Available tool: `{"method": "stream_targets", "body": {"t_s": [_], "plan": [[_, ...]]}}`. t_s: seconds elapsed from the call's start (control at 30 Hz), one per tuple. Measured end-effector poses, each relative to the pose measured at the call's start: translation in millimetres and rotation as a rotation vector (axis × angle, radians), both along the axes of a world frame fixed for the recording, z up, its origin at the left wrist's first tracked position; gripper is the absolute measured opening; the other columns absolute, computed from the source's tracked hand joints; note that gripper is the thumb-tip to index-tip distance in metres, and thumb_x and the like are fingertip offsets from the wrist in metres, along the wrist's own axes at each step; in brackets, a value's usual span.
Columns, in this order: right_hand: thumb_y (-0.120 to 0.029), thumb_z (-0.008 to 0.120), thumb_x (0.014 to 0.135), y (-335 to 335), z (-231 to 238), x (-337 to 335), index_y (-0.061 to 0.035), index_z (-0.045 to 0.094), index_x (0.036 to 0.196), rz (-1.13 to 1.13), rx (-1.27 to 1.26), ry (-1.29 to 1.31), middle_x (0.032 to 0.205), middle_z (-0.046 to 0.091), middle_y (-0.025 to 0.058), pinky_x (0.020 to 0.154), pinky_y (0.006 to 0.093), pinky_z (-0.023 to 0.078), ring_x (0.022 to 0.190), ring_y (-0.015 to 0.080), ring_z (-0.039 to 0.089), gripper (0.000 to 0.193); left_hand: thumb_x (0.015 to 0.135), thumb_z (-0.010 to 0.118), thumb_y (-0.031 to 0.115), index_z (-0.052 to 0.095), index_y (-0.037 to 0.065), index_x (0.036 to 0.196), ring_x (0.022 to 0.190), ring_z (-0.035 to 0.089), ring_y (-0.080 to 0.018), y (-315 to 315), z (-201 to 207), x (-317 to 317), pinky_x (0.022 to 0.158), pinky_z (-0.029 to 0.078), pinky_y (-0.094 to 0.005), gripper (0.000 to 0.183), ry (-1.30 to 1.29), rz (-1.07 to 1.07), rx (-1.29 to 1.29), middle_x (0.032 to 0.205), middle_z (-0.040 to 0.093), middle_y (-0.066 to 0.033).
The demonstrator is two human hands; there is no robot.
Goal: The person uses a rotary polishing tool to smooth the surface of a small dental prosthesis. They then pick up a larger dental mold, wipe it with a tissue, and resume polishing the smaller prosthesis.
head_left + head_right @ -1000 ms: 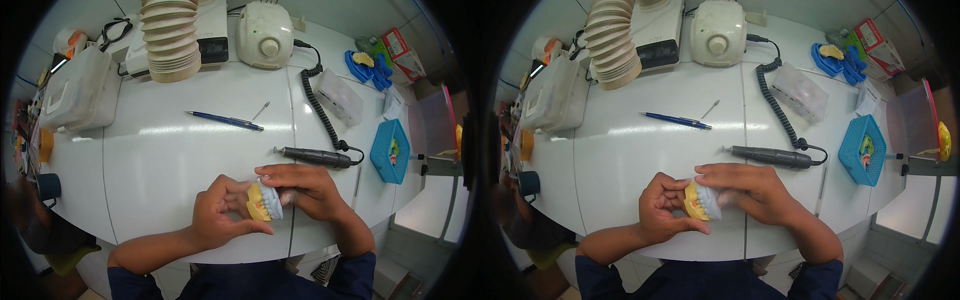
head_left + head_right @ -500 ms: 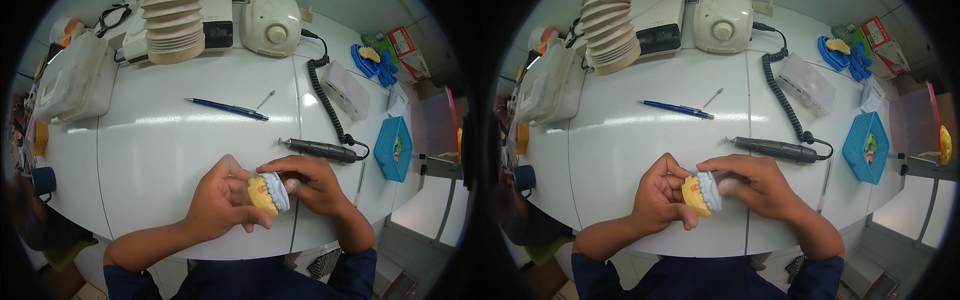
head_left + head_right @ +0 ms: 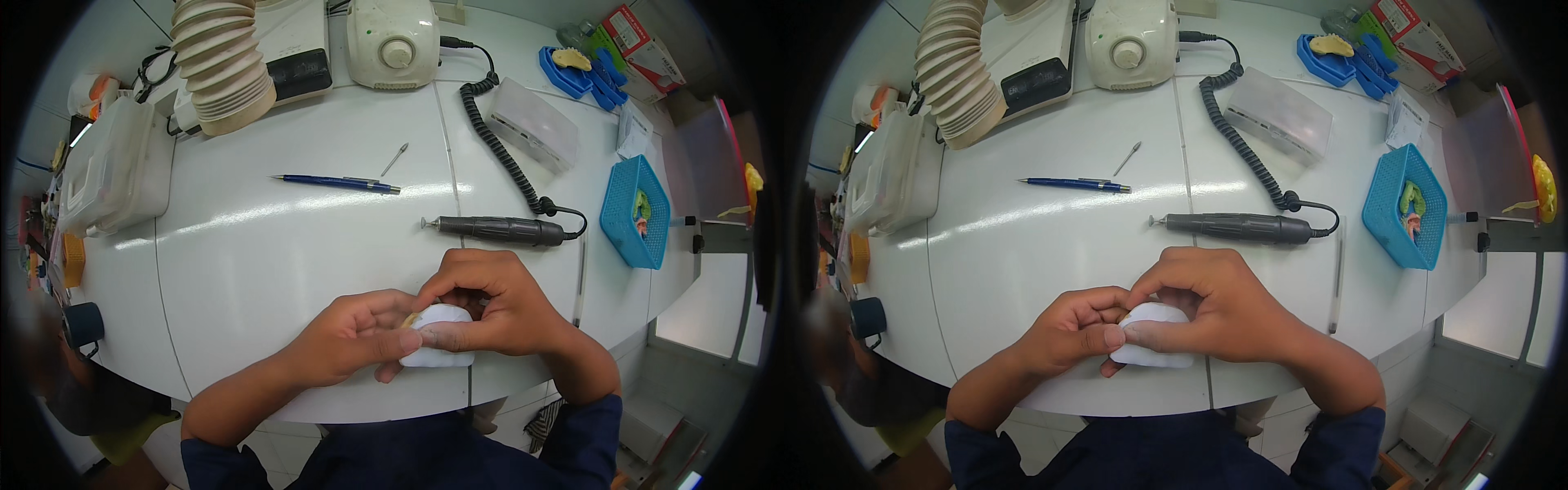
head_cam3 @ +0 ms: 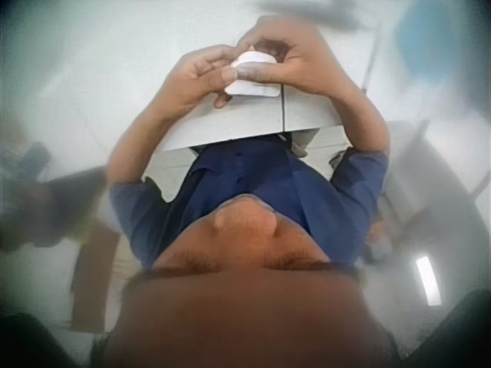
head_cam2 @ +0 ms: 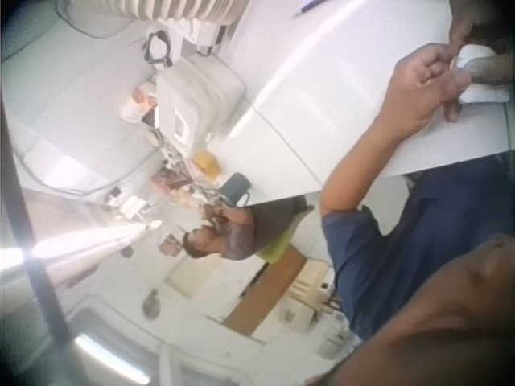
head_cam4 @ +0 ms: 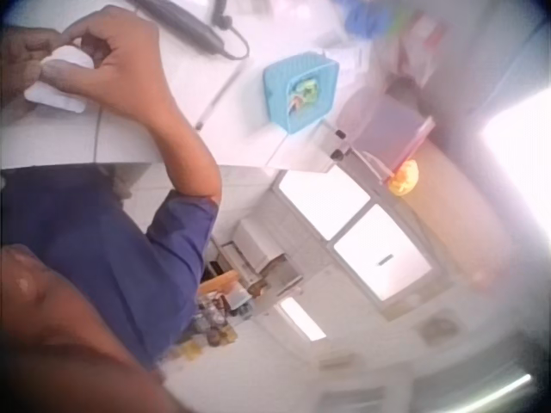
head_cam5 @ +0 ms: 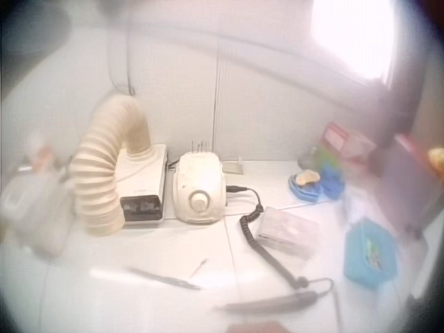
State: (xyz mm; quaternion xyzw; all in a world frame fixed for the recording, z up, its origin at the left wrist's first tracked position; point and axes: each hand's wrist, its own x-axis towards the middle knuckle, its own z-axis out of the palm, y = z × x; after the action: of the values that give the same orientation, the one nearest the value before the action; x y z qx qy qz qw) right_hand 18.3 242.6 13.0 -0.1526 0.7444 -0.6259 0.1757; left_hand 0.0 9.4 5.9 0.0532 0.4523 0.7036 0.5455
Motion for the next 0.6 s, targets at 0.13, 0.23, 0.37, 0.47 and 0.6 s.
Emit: {"method": "stream_targets", "body": {"t_s": [0.13, 0.23, 0.37, 0.47, 0.6], "plan": [[-0.031, 0.075, 0.088, 1.1, 1.8, 4.0, -0.0039, 0.073, 0.105, -0.019, -0.057, 0.012, 0.082, 0.061, 0.0034, 0.058, 0.022, 0.039, 0.07, 0.0092, 0.055, 0.032, 0.1, 0.056, 0.019, 0.049, -0.007, 0.137, 0.068, 0.057, -0.0115, -6.8, -3.9, -5.2, 0.061, 0.047, -0.0253, 0.046, 0.03, -0.081, 0.088, 0.091, 0.063, -0.0085], [-0.04, 0.068, 0.093, 2.5, 9.5, 4.3, -0.0024, 0.071, 0.112, -0.087, -0.205, -0.178, 0.084, 0.062, 0.0052, 0.059, 0.0219, 0.04, 0.068, 0.0091, 0.054, 0.042, 0.098, 0.055, 0.028, 0.047, -0.006, 0.14, 0.07, 0.059, -0.0138, -10.7, -4.2, -2.0, 0.061, 0.047, -0.026, 0.055, -0.091, -0.042, 0.165, 0.097, 0.064, -0.012], [-0.021, 0.073, 0.091, 9.6, 19.6, 2.0, -0.0053, 0.068, 0.121, -0.007, -0.204, -0.046, 0.099, 0.065, 0.008, 0.07, 0.0258, 0.049, 0.08, 0.014, 0.062, 0.034, 0.09, 0.056, 0.044, 0.044, -0.005, 0.143, 0.083, 0.063, -0.0194, -13.1, -3.6, -2.3, 0.065, 0.051, -0.0296, 0.073, -0.243, 0.072, 0.184, 0.111, 0.062, -0.0165], [-0.014, 0.079, 0.085, 7.9, 18.7, 3.5, -0.0076, 0.067, 0.125, 0.03, -0.137, 0.098, 0.101, 0.064, 0.0077, 0.067, 0.0259, 0.049, 0.083, 0.0148, 0.062, 0.043, 0.088, 0.054, 0.047, 0.037, 0.001, 0.142, 0.098, 0.064, -0.0222, -9.9, -2.4, 4.6, 0.068, 0.054, -0.0307, 0.073, -0.269, 0.161, 0.187, 0.117, 0.059, -0.0157], [-0.008, 0.081, 0.08, -0.9, 11.6, 5.3, -0.0099, 0.066, 0.127, 0.017, -0.144, 0.127, 0.102, 0.065, 0.009, 0.065, 0.0295, 0.052, 0.084, 0.0181, 0.063, 0.049, 0.09, 0.053, 0.045, 0.034, 0.004, 0.138, 0.094, 0.065, -0.0211, -7.8, -1.3, 5.1, 0.058, 0.053, -0.0266, 0.067, -0.298, 0.163, 0.183, 0.116, 0.058, -0.0157]]}}
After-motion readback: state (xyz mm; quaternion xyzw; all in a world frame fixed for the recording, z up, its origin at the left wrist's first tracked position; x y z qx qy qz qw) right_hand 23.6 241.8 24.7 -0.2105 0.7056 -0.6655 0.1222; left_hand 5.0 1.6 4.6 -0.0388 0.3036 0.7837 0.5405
